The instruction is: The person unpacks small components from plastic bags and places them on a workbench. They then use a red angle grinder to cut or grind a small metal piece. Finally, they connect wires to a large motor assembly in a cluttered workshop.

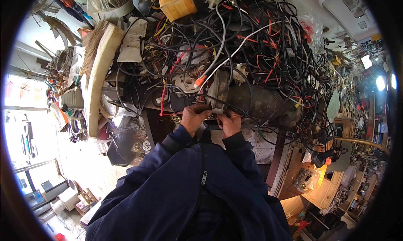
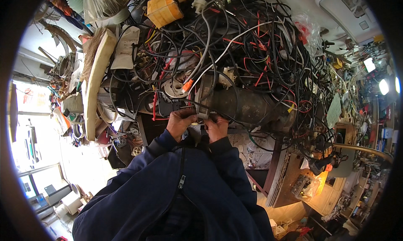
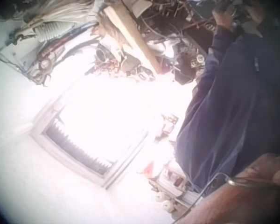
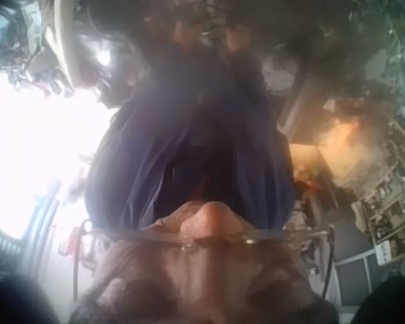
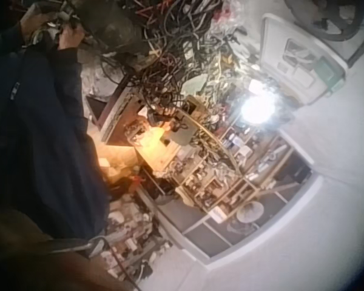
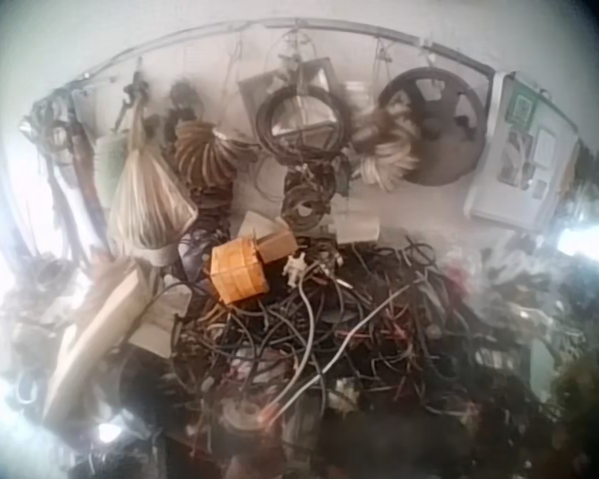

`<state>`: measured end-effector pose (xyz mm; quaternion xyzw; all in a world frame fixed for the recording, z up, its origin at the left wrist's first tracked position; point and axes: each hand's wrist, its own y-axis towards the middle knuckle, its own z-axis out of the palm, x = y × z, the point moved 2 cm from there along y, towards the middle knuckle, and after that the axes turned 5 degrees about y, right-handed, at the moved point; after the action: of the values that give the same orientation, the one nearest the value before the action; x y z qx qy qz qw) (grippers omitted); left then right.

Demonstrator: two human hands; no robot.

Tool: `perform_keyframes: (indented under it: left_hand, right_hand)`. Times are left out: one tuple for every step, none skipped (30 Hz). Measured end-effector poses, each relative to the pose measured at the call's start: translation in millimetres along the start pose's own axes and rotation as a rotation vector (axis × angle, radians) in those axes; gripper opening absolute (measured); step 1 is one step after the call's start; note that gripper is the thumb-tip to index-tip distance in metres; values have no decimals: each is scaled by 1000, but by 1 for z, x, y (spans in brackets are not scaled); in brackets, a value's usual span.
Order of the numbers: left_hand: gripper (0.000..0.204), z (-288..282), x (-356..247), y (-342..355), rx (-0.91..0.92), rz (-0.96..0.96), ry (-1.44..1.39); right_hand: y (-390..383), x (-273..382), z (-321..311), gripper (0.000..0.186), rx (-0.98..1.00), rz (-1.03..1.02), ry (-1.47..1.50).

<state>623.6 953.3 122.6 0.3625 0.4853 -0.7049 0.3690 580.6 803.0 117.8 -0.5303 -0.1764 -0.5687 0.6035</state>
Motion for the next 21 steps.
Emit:
perform_keyframes:
  left_hand:
    - [17,1,-1,-1,-1,8,16]
    - [17,1,-2,-1,-2,17,32]
    - [17,1,-1,0,-3,19,46]
    - [17,0,0,1,-4,22,59]
    - [17,0,0,2,-6,25,72]
    - [17,0,0,2,-5,21,71]
    - [16,0,-2,3,-5,17,71]
    - [16,1,-3,3,-4,12,70]
    - [16,1,-3,3,-2,14,65]
    - [15,1,-4,3,1,16,61]
    - [15,1,-4,3,4,17,56]
    - [15,1,-6,2,4,27,55]
    - [15,1,-8,2,4,37,54]
    - [15,1,-9,2,4,47,52]
    - [15,1,-7,3,2,23,83]
    - [16,0,-5,2,-3,-1,115]
    - [16,-1,-3,2,-7,-26,147]
    - [16,-2,-4,3,-9,-18,123]
    - [16,0,-7,3,-6,-12,97]
    - [16,1,-9,4,-3,-6,72]
    - [16,1,-7,4,-2,-21,89]
  right_hand:
    - [0,0,0,4,-1,-1,13]
    - [0,-1,1,4,-1,-3,26]
    - [0,-1,1,4,-2,-4,39]
    - [0,-1,1,3,-2,-14,11]
    - [1,-1,0,3,-1,-24,-16]
    - [1,-2,-1,3,-1,-33,-44]
    - [2,-4,-2,3,-6,-40,-52]
    - [2,-6,-3,3,-11,-47,-60]
    - [3,-7,-4,3,-17,-54,-69]
    - [4,-6,-3,3,-7,-58,-72]
    - [4,-6,-2,3,2,-61,-76]
    - [5,-5,-1,3,12,-65,-79]
    - [5,-5,-1,3,3,-61,-67]
    - [4,-4,0,3,-6,-56,-54]
    - [4,-4,0,3,-14,-52,-41]
    - [3,-2,1,4,-15,-58,-51]
    - [3,-1,2,5,-15,-65,-60]
    - [2,0,3,6,-16,-71,-70]
    - [3,-2,1,6,-19,-63,-69]
    - [6,-7,-2,6,-21,-55,-68]
    - [7,-9,-4,6,-24,-47,-67]
